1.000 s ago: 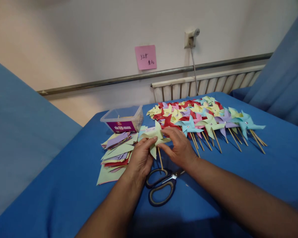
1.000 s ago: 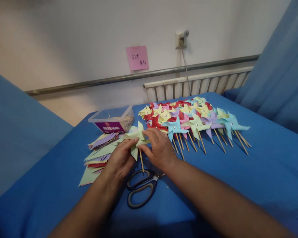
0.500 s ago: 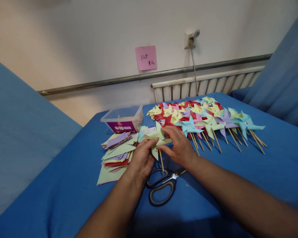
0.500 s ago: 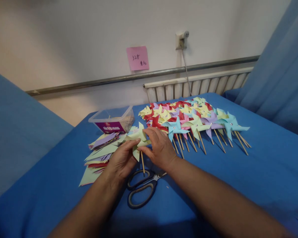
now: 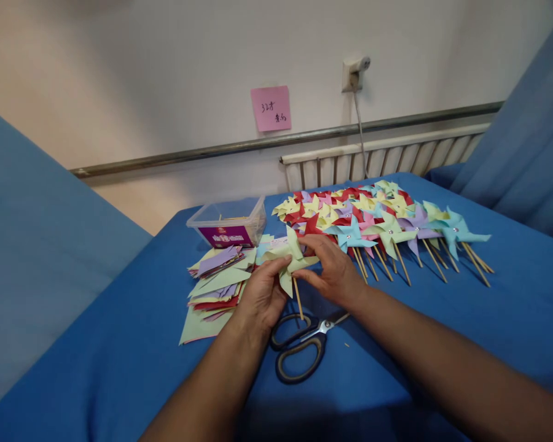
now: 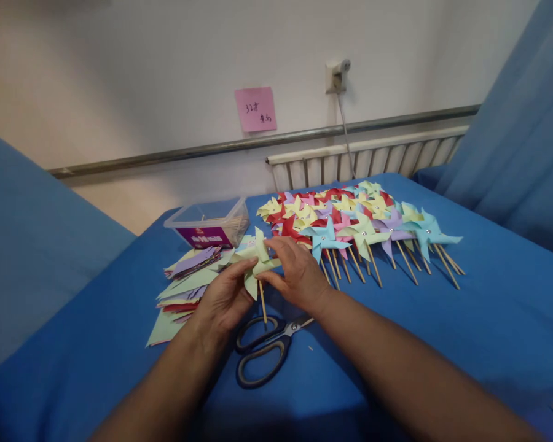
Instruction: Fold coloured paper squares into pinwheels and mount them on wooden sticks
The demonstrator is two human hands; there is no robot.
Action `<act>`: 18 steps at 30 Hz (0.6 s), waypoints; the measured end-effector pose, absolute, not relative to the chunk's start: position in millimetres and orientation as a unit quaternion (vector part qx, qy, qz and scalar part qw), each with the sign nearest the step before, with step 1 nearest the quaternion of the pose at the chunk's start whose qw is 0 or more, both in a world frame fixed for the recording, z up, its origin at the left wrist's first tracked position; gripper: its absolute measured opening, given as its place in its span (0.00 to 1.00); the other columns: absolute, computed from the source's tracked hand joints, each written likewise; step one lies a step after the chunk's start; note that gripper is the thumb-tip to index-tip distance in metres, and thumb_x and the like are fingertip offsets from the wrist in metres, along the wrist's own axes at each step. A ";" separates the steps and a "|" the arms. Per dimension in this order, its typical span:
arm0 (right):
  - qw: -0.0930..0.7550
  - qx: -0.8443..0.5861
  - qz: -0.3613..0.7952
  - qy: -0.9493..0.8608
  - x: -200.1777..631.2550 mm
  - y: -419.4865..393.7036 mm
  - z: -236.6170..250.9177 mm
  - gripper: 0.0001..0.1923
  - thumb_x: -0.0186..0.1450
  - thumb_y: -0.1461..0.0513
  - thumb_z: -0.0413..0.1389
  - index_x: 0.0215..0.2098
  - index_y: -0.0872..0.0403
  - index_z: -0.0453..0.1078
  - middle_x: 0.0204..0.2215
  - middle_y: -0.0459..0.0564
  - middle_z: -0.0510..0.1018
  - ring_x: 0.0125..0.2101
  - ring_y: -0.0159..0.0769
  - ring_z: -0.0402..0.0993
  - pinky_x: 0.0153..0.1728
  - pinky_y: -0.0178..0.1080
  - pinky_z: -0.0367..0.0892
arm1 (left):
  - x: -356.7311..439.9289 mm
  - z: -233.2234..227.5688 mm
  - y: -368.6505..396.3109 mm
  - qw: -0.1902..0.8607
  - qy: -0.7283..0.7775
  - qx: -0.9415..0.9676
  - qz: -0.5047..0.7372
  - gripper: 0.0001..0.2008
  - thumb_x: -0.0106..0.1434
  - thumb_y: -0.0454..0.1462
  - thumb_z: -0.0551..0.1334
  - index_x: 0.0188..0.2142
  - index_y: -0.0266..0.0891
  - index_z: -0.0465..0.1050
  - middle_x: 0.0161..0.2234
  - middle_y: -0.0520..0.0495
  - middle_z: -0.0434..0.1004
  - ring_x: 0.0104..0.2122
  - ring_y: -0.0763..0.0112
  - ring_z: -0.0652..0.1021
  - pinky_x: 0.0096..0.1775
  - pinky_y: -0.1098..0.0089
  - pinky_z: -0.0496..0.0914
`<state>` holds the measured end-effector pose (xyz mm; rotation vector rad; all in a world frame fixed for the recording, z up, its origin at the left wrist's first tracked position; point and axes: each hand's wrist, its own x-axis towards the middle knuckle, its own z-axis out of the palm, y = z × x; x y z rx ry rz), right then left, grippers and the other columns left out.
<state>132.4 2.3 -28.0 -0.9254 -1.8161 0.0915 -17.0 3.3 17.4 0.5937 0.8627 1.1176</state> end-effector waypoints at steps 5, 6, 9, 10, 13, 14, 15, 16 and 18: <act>0.534 -0.404 0.032 -0.742 132.2 3.6 -28.8 0.23 0.66 0.55 0.60 0.57 0.49 0.64 0.48 0.56 0.76 0.49 0.48 0.74 0.50 0.52 0.72 | -15.6 16.2 3.6 0.719 0.403 0.243 0.512 0.10 0.52 0.26 0.67 0.36 0.32 0.79 0.32 0.45 0.82 0.26 0.72 0.79 0.30 0.74 0.75; 0.534 -0.410 0.034 -0.739 132.6 3.8 -28.9 0.22 0.66 0.55 0.60 0.56 0.49 0.64 0.48 0.56 0.76 0.47 0.47 0.74 0.49 0.51 0.72 | -15.6 15.9 3.6 0.721 0.404 0.238 0.510 0.10 0.52 0.26 0.66 0.36 0.32 0.79 0.31 0.45 0.82 0.26 0.71 0.79 0.30 0.74 0.75; 0.537 -0.410 0.044 -0.736 134.1 4.3 -28.7 0.21 0.66 0.55 0.60 0.55 0.49 0.65 0.47 0.56 0.76 0.43 0.45 0.76 0.46 0.49 0.73 | -16.3 15.6 3.9 0.734 0.404 0.222 0.499 0.10 0.53 0.26 0.65 0.37 0.32 0.79 0.31 0.44 0.83 0.25 0.71 0.79 0.29 0.73 0.75; 0.537 -0.401 0.047 -0.740 134.5 4.5 -28.4 0.21 0.65 0.55 0.61 0.55 0.49 0.65 0.47 0.56 0.76 0.43 0.45 0.76 0.45 0.49 0.73 | -16.6 15.6 4.1 0.737 0.402 0.219 0.497 0.11 0.53 0.26 0.65 0.37 0.32 0.79 0.31 0.44 0.83 0.25 0.71 0.79 0.29 0.73 0.75; 0.530 -0.373 0.047 -0.760 135.0 4.9 -27.5 0.24 0.64 0.55 0.62 0.55 0.51 0.64 0.48 0.57 0.76 0.48 0.47 0.74 0.48 0.50 0.72 | -17.6 15.7 5.0 0.740 0.398 0.214 0.498 0.12 0.54 0.25 0.64 0.38 0.32 0.79 0.32 0.45 0.83 0.26 0.71 0.79 0.28 0.74 0.75; 0.527 -0.372 0.047 -0.762 134.9 5.0 -27.3 0.23 0.64 0.55 0.62 0.55 0.51 0.64 0.47 0.57 0.76 0.48 0.47 0.73 0.48 0.50 0.72 | -17.8 15.6 5.3 0.740 0.399 0.212 0.499 0.11 0.54 0.25 0.64 0.38 0.32 0.79 0.32 0.45 0.83 0.26 0.71 0.79 0.28 0.75 0.75; 0.527 -0.374 0.048 -0.762 134.7 5.0 -27.1 0.22 0.64 0.56 0.62 0.55 0.51 0.65 0.47 0.56 0.76 0.47 0.47 0.74 0.47 0.49 0.72 | -17.9 15.5 5.5 0.739 0.400 0.210 0.499 0.11 0.54 0.25 0.64 0.37 0.32 0.79 0.31 0.45 0.83 0.26 0.72 0.79 0.29 0.75 0.75; 0.527 -0.379 0.051 -0.759 134.5 5.0 -27.1 0.21 0.65 0.56 0.61 0.54 0.51 0.65 0.45 0.56 0.76 0.45 0.46 0.74 0.45 0.48 0.73 | -18.0 15.4 5.7 0.739 0.402 0.209 0.499 0.10 0.54 0.25 0.64 0.37 0.32 0.79 0.31 0.45 0.82 0.26 0.72 0.79 0.29 0.75 0.75; 0.528 -0.390 0.060 -0.752 134.1 5.1 -27.7 0.17 0.66 0.57 0.60 0.51 0.51 0.67 0.42 0.54 0.77 0.40 0.43 0.76 0.41 0.46 0.73 | -17.9 15.3 5.7 0.741 0.407 0.208 0.491 0.08 0.54 0.26 0.65 0.35 0.32 0.78 0.30 0.44 0.82 0.25 0.71 0.79 0.30 0.73 0.75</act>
